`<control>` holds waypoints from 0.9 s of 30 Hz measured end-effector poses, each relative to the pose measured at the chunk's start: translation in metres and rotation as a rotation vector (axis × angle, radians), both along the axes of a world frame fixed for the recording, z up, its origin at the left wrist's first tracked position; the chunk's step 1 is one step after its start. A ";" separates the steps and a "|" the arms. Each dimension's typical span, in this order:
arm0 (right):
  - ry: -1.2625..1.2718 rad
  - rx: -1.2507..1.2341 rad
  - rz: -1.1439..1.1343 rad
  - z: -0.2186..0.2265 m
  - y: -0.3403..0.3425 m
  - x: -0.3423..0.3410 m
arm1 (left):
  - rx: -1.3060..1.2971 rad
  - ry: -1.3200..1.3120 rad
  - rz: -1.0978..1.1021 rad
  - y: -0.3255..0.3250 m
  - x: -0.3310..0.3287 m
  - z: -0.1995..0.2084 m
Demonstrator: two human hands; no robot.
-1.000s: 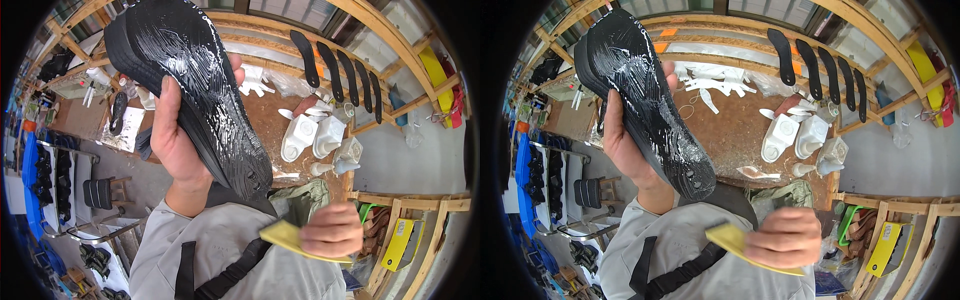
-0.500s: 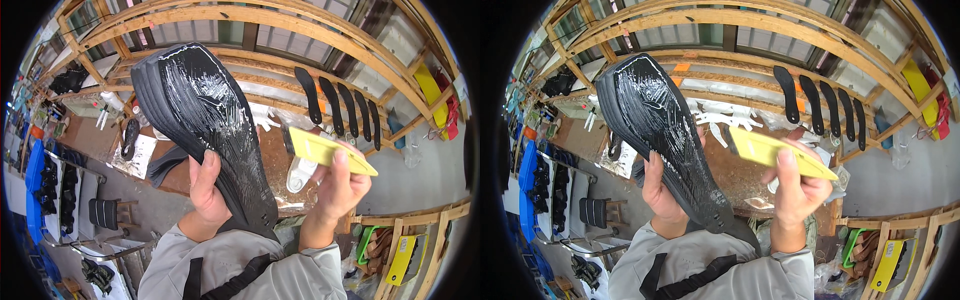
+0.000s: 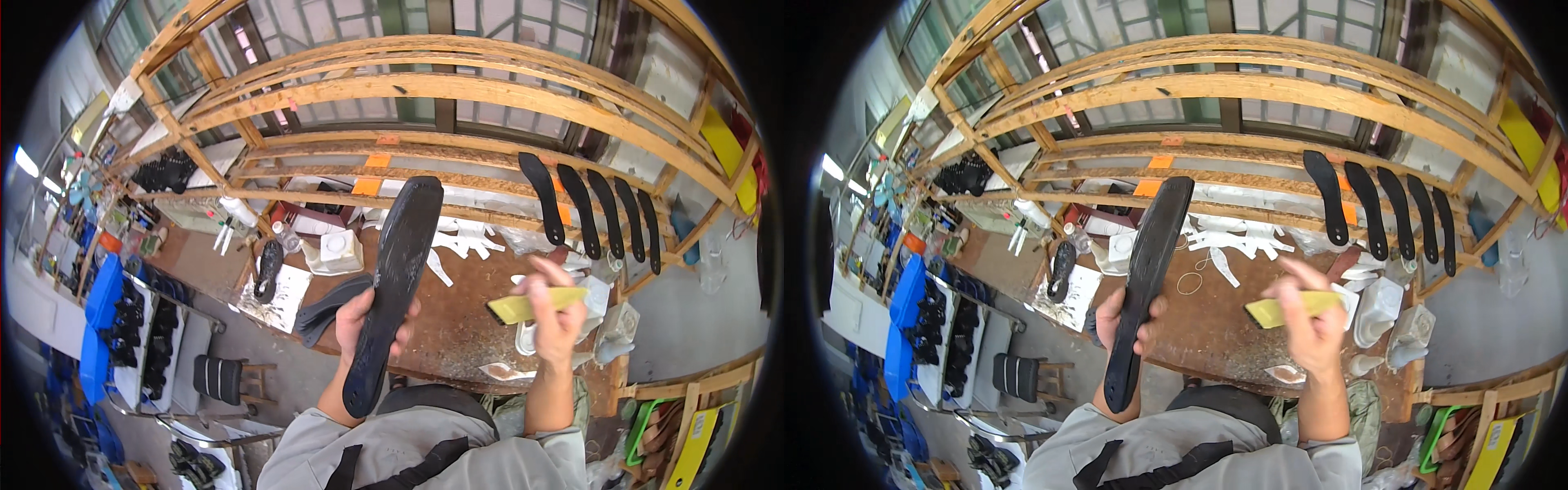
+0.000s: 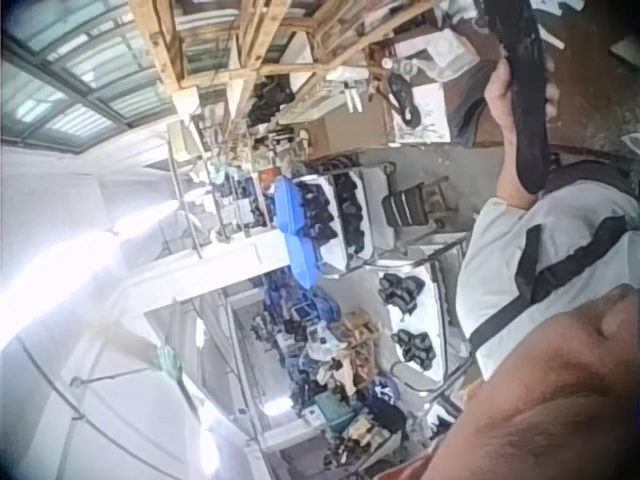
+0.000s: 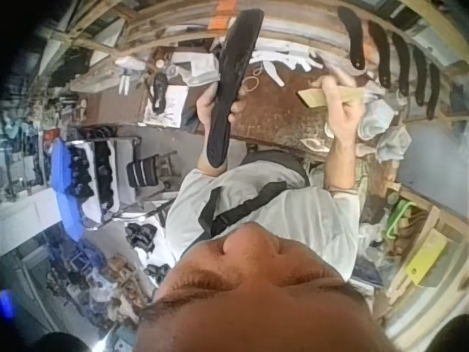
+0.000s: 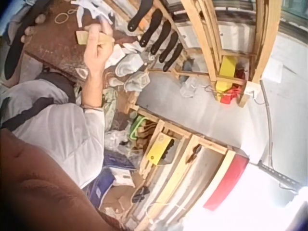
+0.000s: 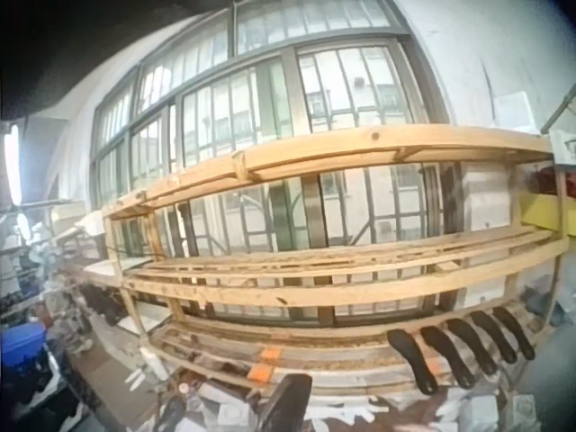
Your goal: Applying adhesive to the bottom of shoe outsoles with a brush and placing them on a rack.
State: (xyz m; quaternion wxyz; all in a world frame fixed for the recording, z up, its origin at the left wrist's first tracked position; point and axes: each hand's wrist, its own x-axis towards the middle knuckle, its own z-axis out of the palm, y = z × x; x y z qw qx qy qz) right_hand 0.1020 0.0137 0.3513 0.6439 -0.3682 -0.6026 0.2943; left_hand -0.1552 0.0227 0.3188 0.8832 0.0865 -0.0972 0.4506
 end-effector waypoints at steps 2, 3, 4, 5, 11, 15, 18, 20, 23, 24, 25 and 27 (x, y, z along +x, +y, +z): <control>-0.185 0.043 0.096 0.002 0.007 -0.007 | 0.064 -0.056 -0.046 -0.006 0.009 0.000; -0.275 0.064 0.145 0.004 0.011 -0.010 | 0.021 -0.063 -0.050 -0.009 0.010 -0.004; -0.300 0.130 0.128 0.009 0.013 -0.013 | 0.035 -0.072 -0.093 -0.010 0.011 -0.004; -0.322 0.195 0.119 0.014 0.016 -0.017 | 0.046 -0.078 -0.127 -0.010 0.010 -0.005; -0.283 0.107 0.242 0.036 0.009 -0.022 | 0.086 -0.086 -0.199 -0.011 0.024 0.001; -0.028 -0.136 0.556 0.033 -0.005 -0.018 | 0.135 0.047 -0.085 -0.012 0.024 0.001; 0.055 -0.093 0.595 0.026 -0.010 -0.017 | 0.098 0.177 0.027 -0.014 0.032 0.009; 0.116 -0.159 0.591 0.031 -0.013 -0.014 | 0.128 0.231 0.072 -0.014 0.031 0.009; 0.156 -0.192 0.623 0.030 -0.012 -0.007 | 0.133 0.252 0.098 -0.015 0.034 0.013; 0.173 -0.192 0.631 0.031 -0.013 -0.005 | 0.128 0.249 0.100 -0.015 0.036 0.015; 0.190 -0.193 0.639 0.032 -0.014 -0.004 | 0.131 0.259 0.113 -0.016 0.037 0.016; 0.191 -0.191 0.630 0.034 -0.017 -0.002 | 0.138 0.278 0.139 -0.017 0.040 0.018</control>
